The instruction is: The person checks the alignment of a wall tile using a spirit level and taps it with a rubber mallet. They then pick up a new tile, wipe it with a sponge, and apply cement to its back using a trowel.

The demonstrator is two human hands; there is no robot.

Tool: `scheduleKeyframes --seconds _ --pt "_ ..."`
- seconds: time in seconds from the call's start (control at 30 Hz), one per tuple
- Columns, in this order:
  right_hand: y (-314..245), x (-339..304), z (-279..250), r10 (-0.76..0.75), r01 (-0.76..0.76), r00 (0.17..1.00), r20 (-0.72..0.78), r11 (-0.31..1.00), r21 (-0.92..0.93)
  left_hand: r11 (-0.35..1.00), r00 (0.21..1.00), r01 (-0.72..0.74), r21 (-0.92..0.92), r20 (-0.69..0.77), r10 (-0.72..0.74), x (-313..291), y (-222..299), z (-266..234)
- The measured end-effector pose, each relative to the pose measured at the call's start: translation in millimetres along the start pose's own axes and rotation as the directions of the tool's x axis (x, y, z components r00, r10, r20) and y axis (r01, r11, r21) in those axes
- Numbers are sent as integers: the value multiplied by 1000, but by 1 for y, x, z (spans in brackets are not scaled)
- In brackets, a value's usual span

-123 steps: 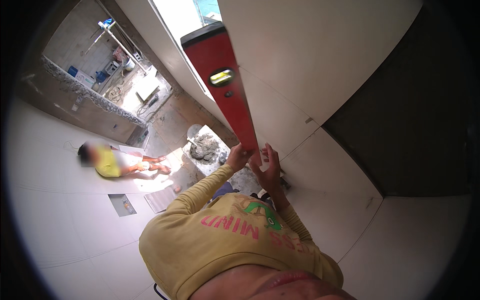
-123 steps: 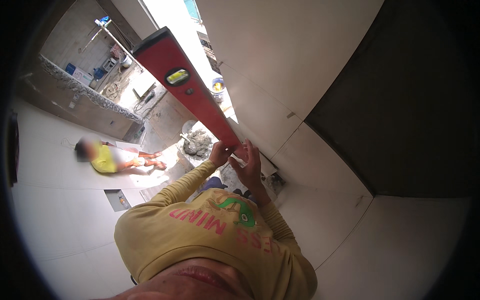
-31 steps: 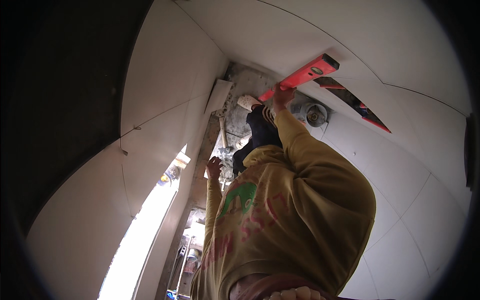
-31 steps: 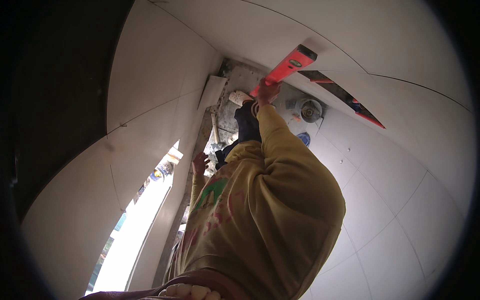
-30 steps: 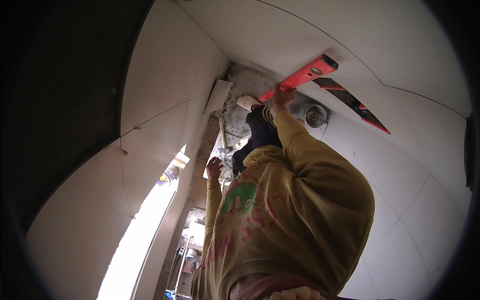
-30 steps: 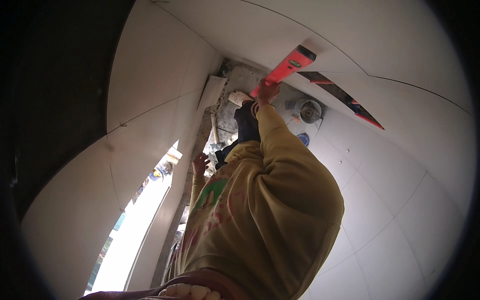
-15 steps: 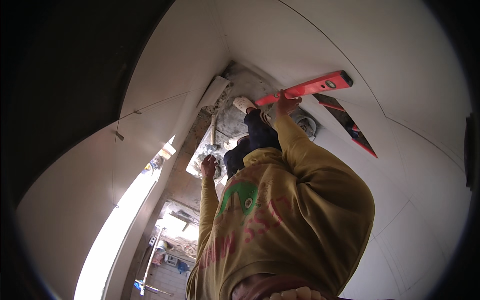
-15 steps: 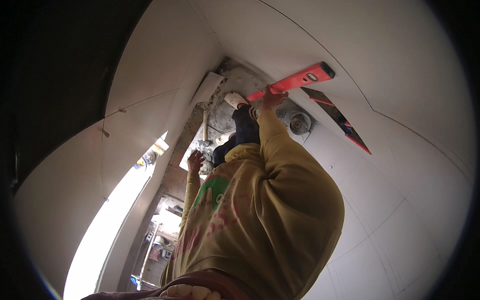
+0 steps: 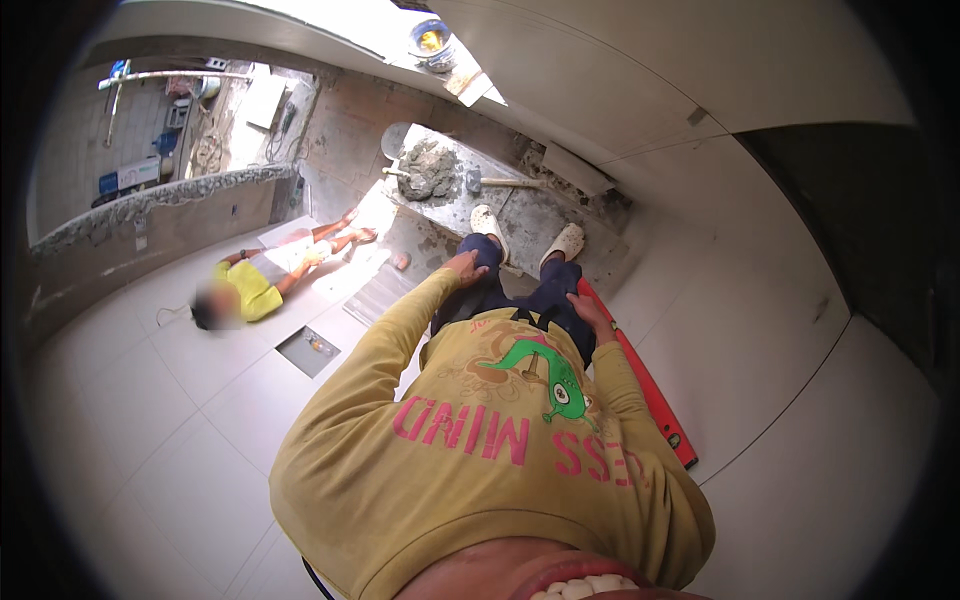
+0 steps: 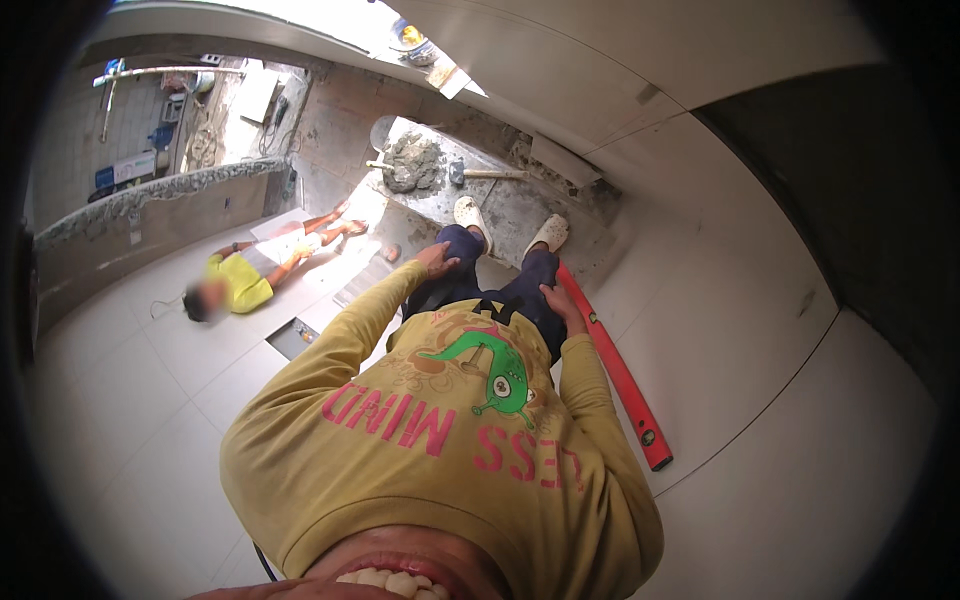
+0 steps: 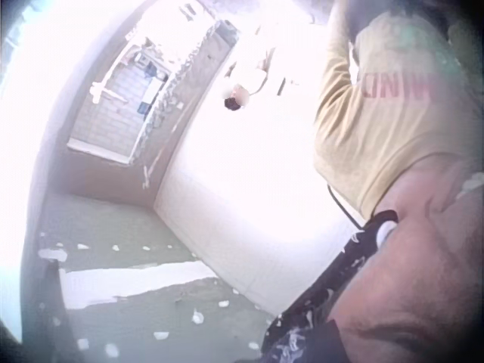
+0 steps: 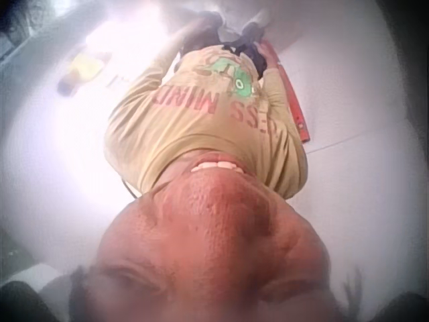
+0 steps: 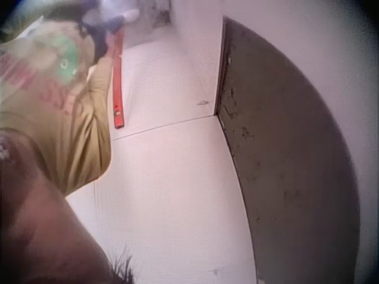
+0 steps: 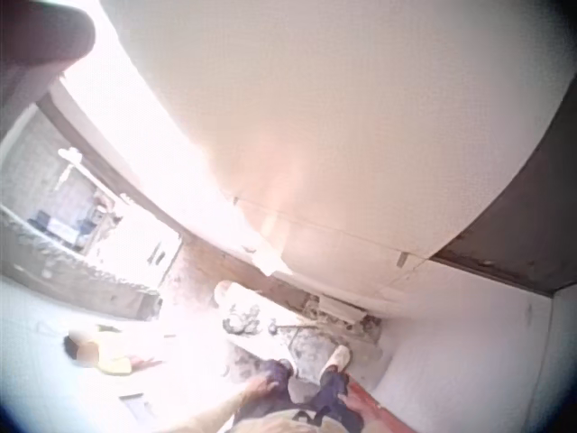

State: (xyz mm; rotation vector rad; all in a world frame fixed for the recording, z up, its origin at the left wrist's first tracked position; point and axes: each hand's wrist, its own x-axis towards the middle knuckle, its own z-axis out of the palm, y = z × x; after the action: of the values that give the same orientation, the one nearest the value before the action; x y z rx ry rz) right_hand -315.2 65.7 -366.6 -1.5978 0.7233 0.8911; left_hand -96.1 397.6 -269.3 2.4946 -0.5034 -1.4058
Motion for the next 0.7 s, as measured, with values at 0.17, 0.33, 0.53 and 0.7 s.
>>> scheduleKeyframes --seconds 0.17,0.33,0.53,0.7 --pt "-107 -31 -25 42 103 976 215 778 -620 984 981 141 -113 147 -124 -38 -26 67" --pt "-177 -25 -6 -101 104 995 26 950 -295 996 975 49 -80 220 -30 -35 -28 31" --pt "-186 -14 47 -56 108 993 102 761 -640 993 959 -47 -106 274 75 -32 -73 -33" --pt "-223 -22 78 177 -38 973 148 756 -654 994 950 -58 -91 302 83 -43 -98 -76"
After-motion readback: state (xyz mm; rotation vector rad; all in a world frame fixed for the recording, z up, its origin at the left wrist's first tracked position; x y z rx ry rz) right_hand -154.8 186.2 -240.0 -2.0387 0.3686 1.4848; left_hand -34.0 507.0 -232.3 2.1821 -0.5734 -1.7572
